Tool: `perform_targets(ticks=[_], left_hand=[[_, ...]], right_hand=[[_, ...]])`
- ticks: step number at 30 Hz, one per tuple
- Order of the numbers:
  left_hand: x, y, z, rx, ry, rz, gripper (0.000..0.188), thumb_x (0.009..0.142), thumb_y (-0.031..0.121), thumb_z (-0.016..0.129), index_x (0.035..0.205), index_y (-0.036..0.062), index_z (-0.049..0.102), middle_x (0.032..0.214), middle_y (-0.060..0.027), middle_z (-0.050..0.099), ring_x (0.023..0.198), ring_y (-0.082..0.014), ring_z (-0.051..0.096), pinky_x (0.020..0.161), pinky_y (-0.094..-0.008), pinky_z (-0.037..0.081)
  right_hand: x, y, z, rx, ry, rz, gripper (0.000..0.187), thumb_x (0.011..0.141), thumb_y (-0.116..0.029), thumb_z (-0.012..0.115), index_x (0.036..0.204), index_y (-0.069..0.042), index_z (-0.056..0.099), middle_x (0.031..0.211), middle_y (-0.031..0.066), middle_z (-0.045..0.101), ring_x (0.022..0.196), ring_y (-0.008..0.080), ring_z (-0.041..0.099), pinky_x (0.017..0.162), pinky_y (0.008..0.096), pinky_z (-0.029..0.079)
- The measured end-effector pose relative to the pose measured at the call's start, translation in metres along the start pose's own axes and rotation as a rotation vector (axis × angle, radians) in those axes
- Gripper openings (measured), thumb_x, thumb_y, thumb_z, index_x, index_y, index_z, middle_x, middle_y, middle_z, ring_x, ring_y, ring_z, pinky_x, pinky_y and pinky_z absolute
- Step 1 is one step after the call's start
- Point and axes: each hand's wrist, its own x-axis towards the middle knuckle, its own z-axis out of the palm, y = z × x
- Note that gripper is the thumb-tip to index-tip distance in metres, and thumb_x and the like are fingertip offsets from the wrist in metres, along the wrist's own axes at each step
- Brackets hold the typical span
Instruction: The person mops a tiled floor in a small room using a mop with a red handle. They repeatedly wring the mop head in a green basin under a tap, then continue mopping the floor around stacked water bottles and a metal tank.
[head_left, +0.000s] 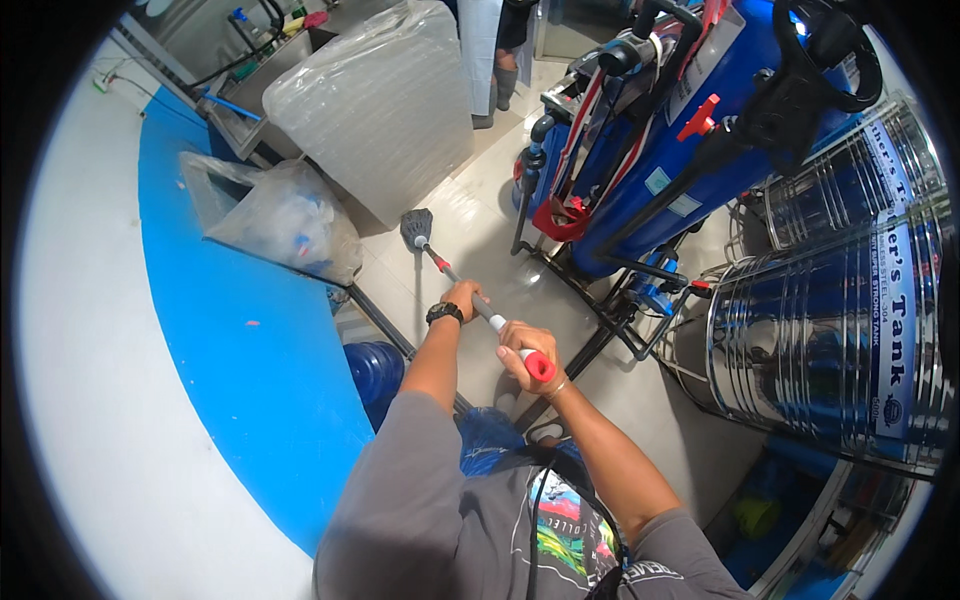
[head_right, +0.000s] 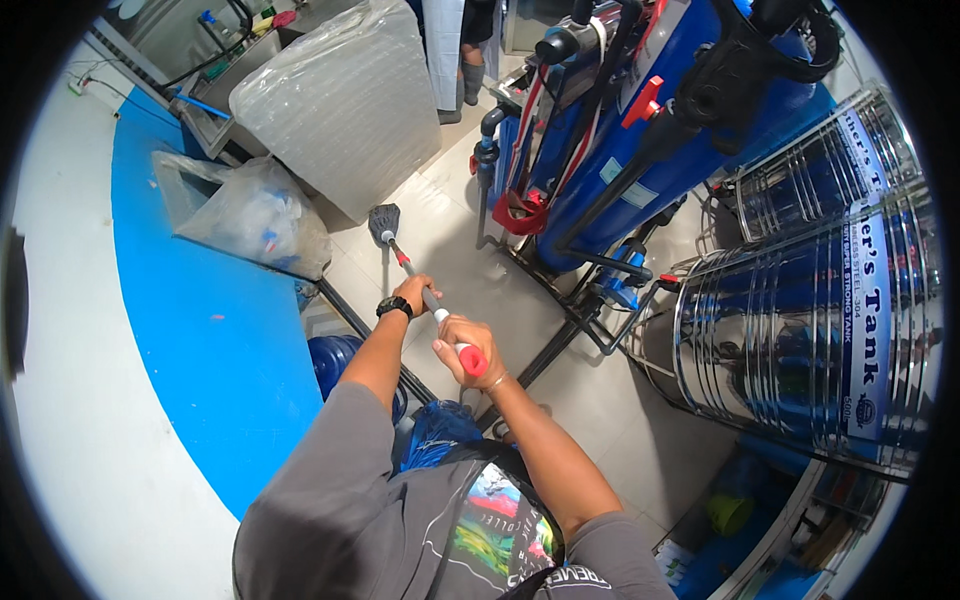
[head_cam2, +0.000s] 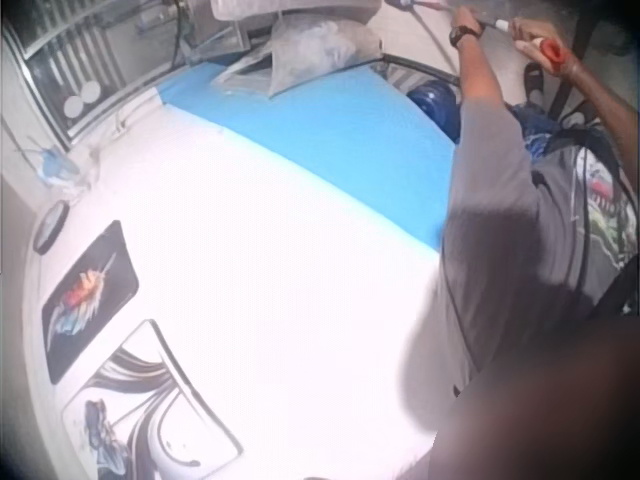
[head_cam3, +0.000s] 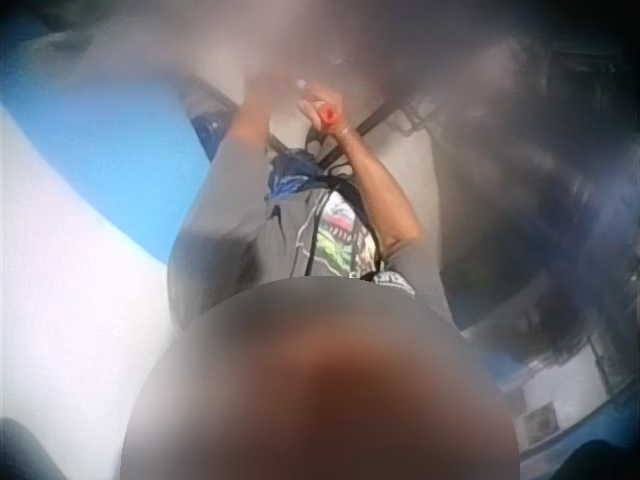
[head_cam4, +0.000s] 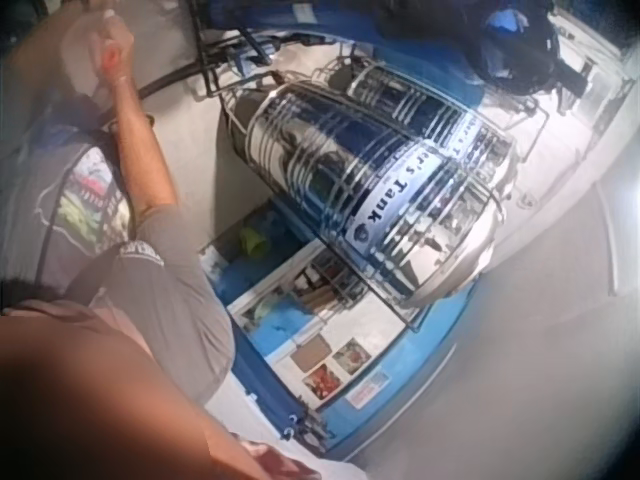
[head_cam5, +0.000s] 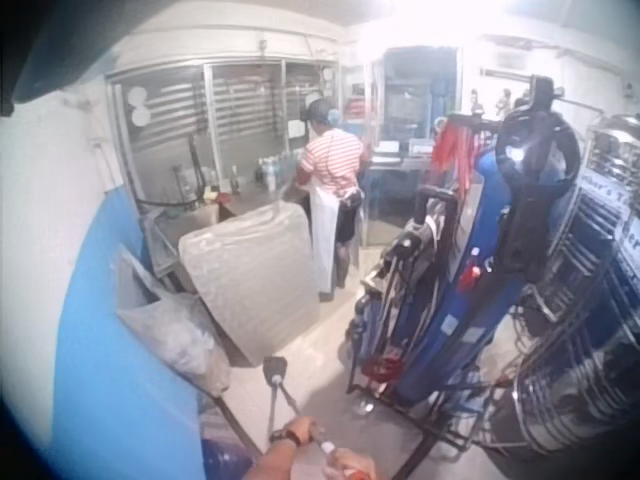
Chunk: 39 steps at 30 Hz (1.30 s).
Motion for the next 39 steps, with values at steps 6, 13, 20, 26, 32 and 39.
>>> perform_targets(ticks=[6, 13, 20, 26, 32, 39], left_hand=[[-0.061, -0.015, 0.01, -0.102, 0.064, -0.083, 0.028, 0.085, 0.029, 0.081, 0.077, 0.0078, 0.066, 0.087, -0.0138, 0.071, 0.087, -0.0369, 0.07, 0.077, -0.0465, 0.054], [-0.115, 0.054, 0.075, -0.205, 0.212, 0.003, 0.025, 0.088, 0.028, 0.078, 0.082, 0.0077, 0.065, 0.089, -0.0156, 0.07, 0.089, -0.0378, 0.068, 0.079, -0.0468, 0.052], [-0.135, 0.206, 0.152, -0.209, -0.216, 0.209, 0.018, 0.078, 0.018, 0.078, 0.095, 0.0197, 0.076, 0.1, -0.0101, 0.072, 0.102, -0.0352, 0.068, 0.089, -0.0487, 0.053], [-0.142, 0.337, 0.207, -0.045, -0.737, 0.501, 0.019, 0.081, 0.023, 0.069, 0.099, 0.018, 0.075, 0.104, -0.0129, 0.075, 0.101, -0.0383, 0.07, 0.084, -0.0526, 0.055], [-0.153, 0.396, 0.241, 0.045, -0.756, 0.63, 0.019, 0.079, 0.021, 0.066, 0.095, 0.0136, 0.075, 0.101, -0.0154, 0.075, 0.1, -0.0378, 0.07, 0.084, -0.0521, 0.055], [-0.141, 0.379, 0.215, 0.081, -0.716, 0.572, 0.024, 0.076, 0.021, 0.067, 0.096, 0.0106, 0.076, 0.104, -0.0191, 0.074, 0.101, -0.0399, 0.071, 0.088, -0.0533, 0.055]], right_hand=[[-0.006, -0.016, 0.004, 0.003, -0.186, 0.05, 0.027, 0.086, 0.0, 0.068, 0.07, -0.003, 0.046, 0.067, 0.0113, 0.053, 0.064, 0.029, 0.054, 0.066, 0.038, 0.046], [-0.056, -0.072, -0.059, 0.102, -0.176, 0.108, 0.032, 0.09, 0.0, 0.066, 0.067, -0.003, 0.045, 0.066, 0.0108, 0.051, 0.063, 0.0289, 0.051, 0.064, 0.0405, 0.043], [-0.163, -0.164, -0.151, 0.063, 0.208, 0.2, 0.03, 0.087, 0.002, 0.063, 0.063, -0.005, 0.047, 0.061, 0.009, 0.054, 0.059, 0.0232, 0.052, 0.069, 0.0419, 0.047], [-0.249, -0.246, -0.185, -0.133, 0.597, 0.223, 0.029, 0.088, -0.006, 0.066, 0.064, -0.005, 0.05, 0.061, 0.0082, 0.056, 0.06, 0.0212, 0.057, 0.076, 0.0409, 0.052], [-0.285, -0.261, -0.197, -0.232, 0.659, 0.156, 0.027, 0.087, -0.009, 0.066, 0.065, -0.005, 0.051, 0.062, 0.0078, 0.057, 0.059, 0.0202, 0.056, 0.074, 0.0402, 0.051], [-0.267, -0.243, -0.206, -0.138, 0.575, 0.094, 0.027, 0.088, -0.011, 0.067, 0.066, -0.006, 0.051, 0.062, 0.006, 0.054, 0.059, 0.019, 0.054, 0.074, 0.0407, 0.049]])
